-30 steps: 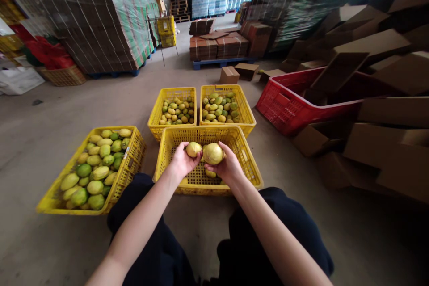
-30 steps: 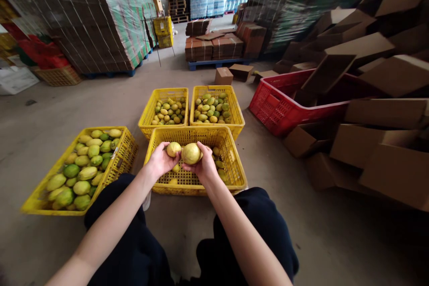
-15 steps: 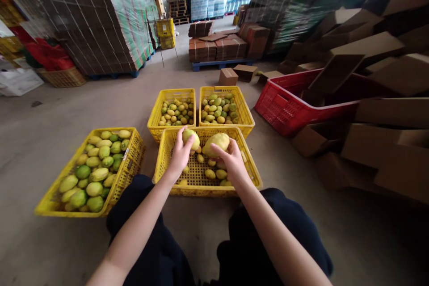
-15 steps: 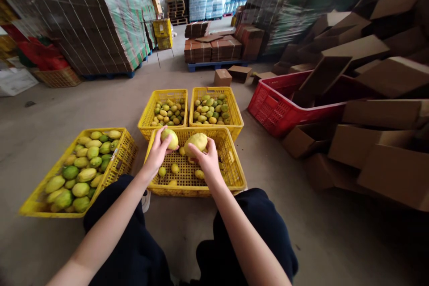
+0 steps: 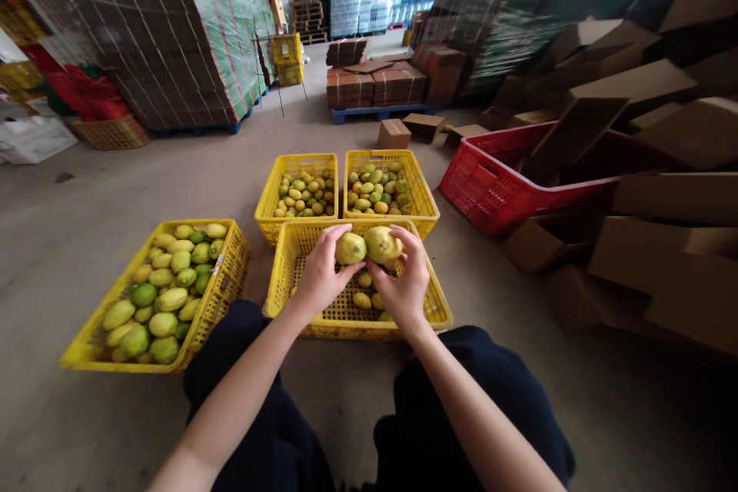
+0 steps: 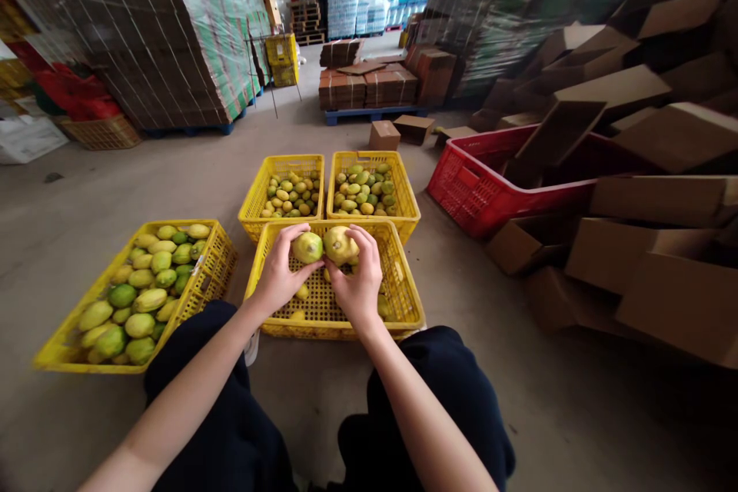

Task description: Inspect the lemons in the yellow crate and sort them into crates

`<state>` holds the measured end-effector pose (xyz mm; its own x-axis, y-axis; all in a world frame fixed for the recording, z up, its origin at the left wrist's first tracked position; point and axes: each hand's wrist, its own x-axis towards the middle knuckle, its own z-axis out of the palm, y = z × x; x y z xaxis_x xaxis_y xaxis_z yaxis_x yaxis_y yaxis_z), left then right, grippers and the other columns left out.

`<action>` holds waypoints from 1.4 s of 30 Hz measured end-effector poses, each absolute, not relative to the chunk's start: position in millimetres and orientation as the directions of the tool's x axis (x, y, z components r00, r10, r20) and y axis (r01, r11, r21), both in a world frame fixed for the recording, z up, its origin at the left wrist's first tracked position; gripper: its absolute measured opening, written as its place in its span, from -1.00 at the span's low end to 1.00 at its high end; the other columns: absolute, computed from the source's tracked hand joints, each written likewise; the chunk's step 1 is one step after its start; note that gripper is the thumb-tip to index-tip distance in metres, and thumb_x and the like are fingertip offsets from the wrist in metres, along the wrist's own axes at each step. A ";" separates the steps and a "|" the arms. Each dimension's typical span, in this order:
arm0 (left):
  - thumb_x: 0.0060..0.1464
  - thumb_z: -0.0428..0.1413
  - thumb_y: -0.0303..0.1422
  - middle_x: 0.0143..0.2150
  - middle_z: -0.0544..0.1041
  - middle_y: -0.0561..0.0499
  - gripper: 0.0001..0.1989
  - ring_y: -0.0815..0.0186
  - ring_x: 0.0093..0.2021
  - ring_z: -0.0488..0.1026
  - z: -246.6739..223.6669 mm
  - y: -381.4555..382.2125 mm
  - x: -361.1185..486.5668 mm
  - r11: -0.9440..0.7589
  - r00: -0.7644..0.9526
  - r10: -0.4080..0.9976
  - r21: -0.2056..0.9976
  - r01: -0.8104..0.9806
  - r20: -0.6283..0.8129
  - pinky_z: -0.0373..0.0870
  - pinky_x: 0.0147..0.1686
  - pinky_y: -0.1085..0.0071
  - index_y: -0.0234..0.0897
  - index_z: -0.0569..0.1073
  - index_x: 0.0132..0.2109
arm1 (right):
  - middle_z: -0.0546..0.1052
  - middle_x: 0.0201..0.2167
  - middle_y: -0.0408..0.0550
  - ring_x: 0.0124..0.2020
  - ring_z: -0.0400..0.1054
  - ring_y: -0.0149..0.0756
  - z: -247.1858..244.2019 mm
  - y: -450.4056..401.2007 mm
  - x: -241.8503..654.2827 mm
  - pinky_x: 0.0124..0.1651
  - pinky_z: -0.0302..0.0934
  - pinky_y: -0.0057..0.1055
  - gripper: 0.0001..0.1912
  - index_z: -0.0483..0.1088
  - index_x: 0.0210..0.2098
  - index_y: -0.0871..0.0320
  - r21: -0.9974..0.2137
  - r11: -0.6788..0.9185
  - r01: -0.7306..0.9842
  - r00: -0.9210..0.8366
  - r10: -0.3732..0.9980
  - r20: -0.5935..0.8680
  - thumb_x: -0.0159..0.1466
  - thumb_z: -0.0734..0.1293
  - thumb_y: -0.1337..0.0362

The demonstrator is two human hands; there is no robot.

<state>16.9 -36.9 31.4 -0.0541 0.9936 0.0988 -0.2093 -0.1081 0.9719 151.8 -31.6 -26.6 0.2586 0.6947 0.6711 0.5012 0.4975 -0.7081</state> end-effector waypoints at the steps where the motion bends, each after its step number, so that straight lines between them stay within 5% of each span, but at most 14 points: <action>1: -0.22 0.20 -0.75 -0.02 0.46 -0.09 -0.58 0.19 0.20 0.28 31.6 -37.3 17.4 -0.082 -0.068 0.995 0.967 -0.243 0.067 0.30 0.13 0.32 -0.23 0.47 -0.21 | 0.39 0.01 0.03 0.08 0.27 -0.07 -26.0 -31.9 151.9 0.03 0.27 -0.03 -0.53 0.23 0.00 0.01 -0.697 0.502 0.512 0.261 0.682 0.683 0.10 0.35 0.32; 17: -0.27 0.23 -0.77 -0.03 0.46 -0.02 -0.59 0.27 0.18 0.30 27.8 -37.5 14.9 -0.057 -0.023 0.998 0.965 -0.255 0.053 0.37 0.06 0.37 -0.22 0.44 -0.30 | 0.39 0.02 0.03 0.08 0.30 -0.07 -18.1 -38.4 154.8 0.08 0.22 0.02 -0.52 0.23 0.02 -0.02 -0.541 0.562 0.626 0.199 0.556 0.807 0.13 0.33 0.39; 24: -0.33 0.32 -0.67 -0.03 0.45 -0.01 -0.52 0.21 0.14 0.30 20.6 -37.1 9.6 -0.237 0.051 0.969 0.966 -0.100 0.243 0.34 0.06 0.38 -0.15 0.51 -0.22 | 0.40 0.02 0.04 0.09 0.29 -0.07 -17.9 -38.5 153.6 0.03 0.26 -0.04 -0.52 0.24 0.00 0.00 -0.586 0.562 0.583 0.228 0.579 0.783 0.11 0.36 0.39; 30: -0.24 0.33 -0.52 0.03 0.43 -0.04 -0.51 0.14 0.09 0.33 19.6 -34.1 11.9 -0.121 0.061 0.989 0.980 -0.158 0.132 0.46 -0.16 0.41 -0.09 0.48 -0.09 | 0.42 0.01 -0.01 0.04 0.32 -0.12 -15.3 -38.9 151.9 -0.06 0.32 -0.15 -0.51 0.25 0.00 0.00 -0.812 0.441 0.382 0.300 0.772 0.561 0.08 0.38 0.29; 34: -0.21 0.32 -0.53 -0.16 0.50 -0.01 -0.55 0.29 -0.16 0.45 16.5 -25.6 11.0 0.008 -0.019 1.000 0.950 -0.312 -0.015 0.45 -0.30 0.55 -0.14 0.49 -0.11 | 0.43 -0.04 -0.06 -0.06 0.36 -0.16 -12.2 -39.5 149.5 -0.10 0.33 -0.21 -0.49 0.26 -0.03 -0.02 -0.919 0.339 0.201 0.290 0.876 0.386 0.04 0.43 0.23; 42: -0.06 0.26 -0.37 -0.31 0.48 0.02 -0.65 0.32 -0.39 0.51 6.0 -14.0 0.4 0.175 0.060 0.985 0.908 -0.381 -0.165 0.52 -0.39 0.39 -0.15 0.41 -0.08 | 0.50 -0.18 -0.12 -0.20 0.43 -0.20 -15.9 -33.3 151.1 -0.16 0.35 -0.24 -0.40 0.27 -0.08 0.00 -0.966 0.118 -0.231 0.267 0.962 0.054 -0.10 0.51 0.21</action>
